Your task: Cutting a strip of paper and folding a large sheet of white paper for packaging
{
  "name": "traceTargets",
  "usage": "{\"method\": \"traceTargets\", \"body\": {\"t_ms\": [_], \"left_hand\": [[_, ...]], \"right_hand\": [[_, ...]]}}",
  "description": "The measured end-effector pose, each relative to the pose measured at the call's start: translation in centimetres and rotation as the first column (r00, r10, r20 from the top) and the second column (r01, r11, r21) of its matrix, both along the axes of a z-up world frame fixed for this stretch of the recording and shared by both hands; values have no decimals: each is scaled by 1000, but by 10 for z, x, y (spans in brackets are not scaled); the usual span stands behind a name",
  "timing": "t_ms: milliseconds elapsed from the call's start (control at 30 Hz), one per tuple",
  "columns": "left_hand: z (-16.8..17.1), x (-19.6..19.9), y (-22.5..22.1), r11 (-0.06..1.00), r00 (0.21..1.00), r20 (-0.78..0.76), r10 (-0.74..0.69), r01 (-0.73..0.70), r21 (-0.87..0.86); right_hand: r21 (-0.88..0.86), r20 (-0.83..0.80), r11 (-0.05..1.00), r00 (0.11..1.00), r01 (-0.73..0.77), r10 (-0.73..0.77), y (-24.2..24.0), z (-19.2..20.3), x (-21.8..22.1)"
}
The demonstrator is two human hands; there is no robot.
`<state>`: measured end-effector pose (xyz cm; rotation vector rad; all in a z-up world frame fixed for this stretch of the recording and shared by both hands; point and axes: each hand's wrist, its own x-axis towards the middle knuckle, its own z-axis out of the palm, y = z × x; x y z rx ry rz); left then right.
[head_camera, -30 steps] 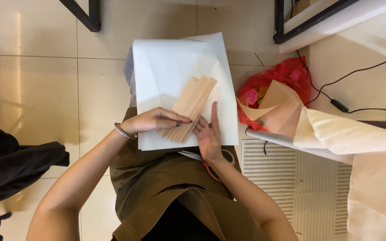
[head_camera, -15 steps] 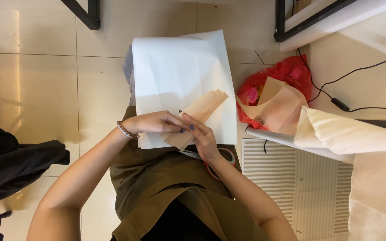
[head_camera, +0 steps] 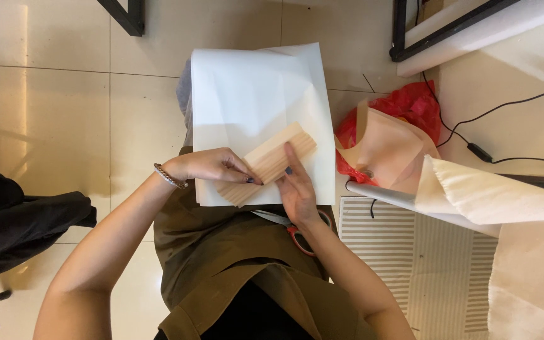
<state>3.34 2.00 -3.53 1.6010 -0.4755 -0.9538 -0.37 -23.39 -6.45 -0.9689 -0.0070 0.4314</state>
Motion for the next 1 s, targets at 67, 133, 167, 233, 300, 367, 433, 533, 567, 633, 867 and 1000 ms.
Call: {"method": "traceTargets", "body": {"t_ms": [67, 133, 167, 233, 300, 367, 433, 533, 567, 633, 867, 1000], "left_hand": [[-9, 1, 2, 1000, 1000, -5, -12, 12, 8], [-11, 1, 3, 1000, 1000, -12, -25, 25, 16], [-8, 2, 3, 999, 999, -13, -44, 44, 24], [-2, 4, 1, 998, 998, -15, -61, 62, 32], [4, 5, 0, 991, 995, -13, -102, 103, 87], [12, 6, -4, 980, 990, -7, -144, 143, 136], [15, 8, -5, 964, 982, 4, -189, 185, 189], [23, 10, -4, 942, 974, 5, -226, 217, 256], [36, 12, -4, 940, 971, 16, -239, 227, 254], [45, 14, -2, 941, 970, 26, -242, 228, 251], [32, 11, 5, 924, 960, -84, -267, 280, 260], [-2, 13, 8, 920, 951, -137, -276, 303, 249]], "right_hand": [[-191, 112, 979, 992, 72, -51, -2, 13, 3], [-364, 230, 917, 970, 162, -80, -8, 30, 11], [-510, 495, 796, 868, 328, -40, -13, 41, 17], [-573, 707, 639, 704, 513, 68, -20, 69, 37], [-598, 801, 565, 442, 569, 403, -21, 101, 63], [-746, 665, 566, 444, 351, 601, 3, 129, 84], [-854, 511, 504, 384, 128, 769, 30, 129, 109], [-931, -310, -281, 97, -232, 946, 59, 80, 144], [-856, -423, -402, -8, -324, 906, 62, 62, 152], [-755, -517, -523, -132, -395, 846, 67, 38, 162], [-519, -617, -549, -158, -655, 771, 64, 34, 156], [-485, -603, -563, -209, -669, 770, 70, 35, 149]]}}
